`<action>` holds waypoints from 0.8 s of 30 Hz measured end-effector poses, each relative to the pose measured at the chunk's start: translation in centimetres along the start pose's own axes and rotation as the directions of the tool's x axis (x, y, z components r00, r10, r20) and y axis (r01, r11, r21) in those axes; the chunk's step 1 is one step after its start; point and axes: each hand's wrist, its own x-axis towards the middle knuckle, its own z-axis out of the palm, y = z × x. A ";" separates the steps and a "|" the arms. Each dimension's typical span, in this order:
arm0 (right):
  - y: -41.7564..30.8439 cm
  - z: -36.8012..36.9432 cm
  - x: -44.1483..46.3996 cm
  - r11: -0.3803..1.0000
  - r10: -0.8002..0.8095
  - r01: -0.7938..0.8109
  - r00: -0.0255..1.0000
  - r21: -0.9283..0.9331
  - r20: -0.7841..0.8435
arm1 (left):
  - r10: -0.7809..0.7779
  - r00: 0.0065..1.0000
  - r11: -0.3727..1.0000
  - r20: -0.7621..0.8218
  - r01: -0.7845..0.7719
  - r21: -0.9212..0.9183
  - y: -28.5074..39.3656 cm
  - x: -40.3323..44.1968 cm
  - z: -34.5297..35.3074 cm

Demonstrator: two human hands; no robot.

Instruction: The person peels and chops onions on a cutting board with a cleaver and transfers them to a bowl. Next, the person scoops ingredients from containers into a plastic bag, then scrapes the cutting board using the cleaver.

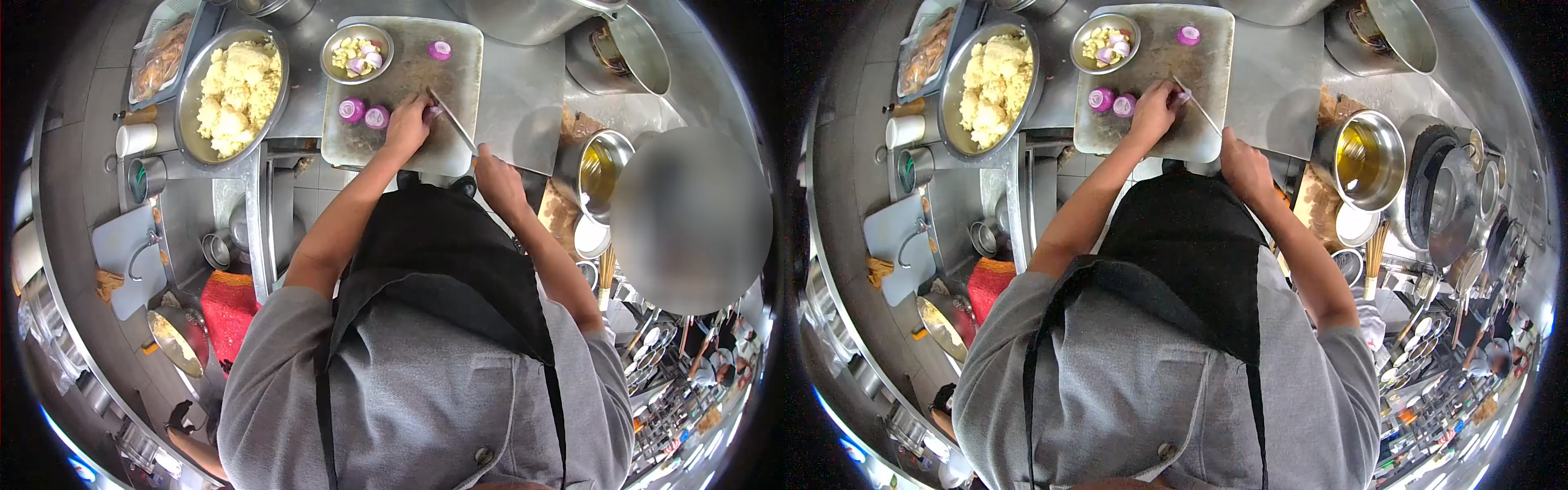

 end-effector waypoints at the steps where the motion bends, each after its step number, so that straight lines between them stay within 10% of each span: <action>1: 0.1 0.1 0.4 1.000 0.018 -0.018 1.000 -0.013 0.024 | 0.005 1.000 1.000 -0.006 -0.005 -0.004 0.0 0.1 0.2; 22: -1.1 -1.9 0.7 0.989 0.041 -0.052 0.996 0.140 0.080 | 0.052 0.989 0.997 -0.138 -0.060 -0.054 -0.9 -1.0 0.2; 24: -0.2 -2.5 0.2 0.950 0.026 -0.035 0.999 0.309 0.031 | -0.150 0.970 0.968 -0.192 0.105 -0.226 -0.3 -1.0 -0.3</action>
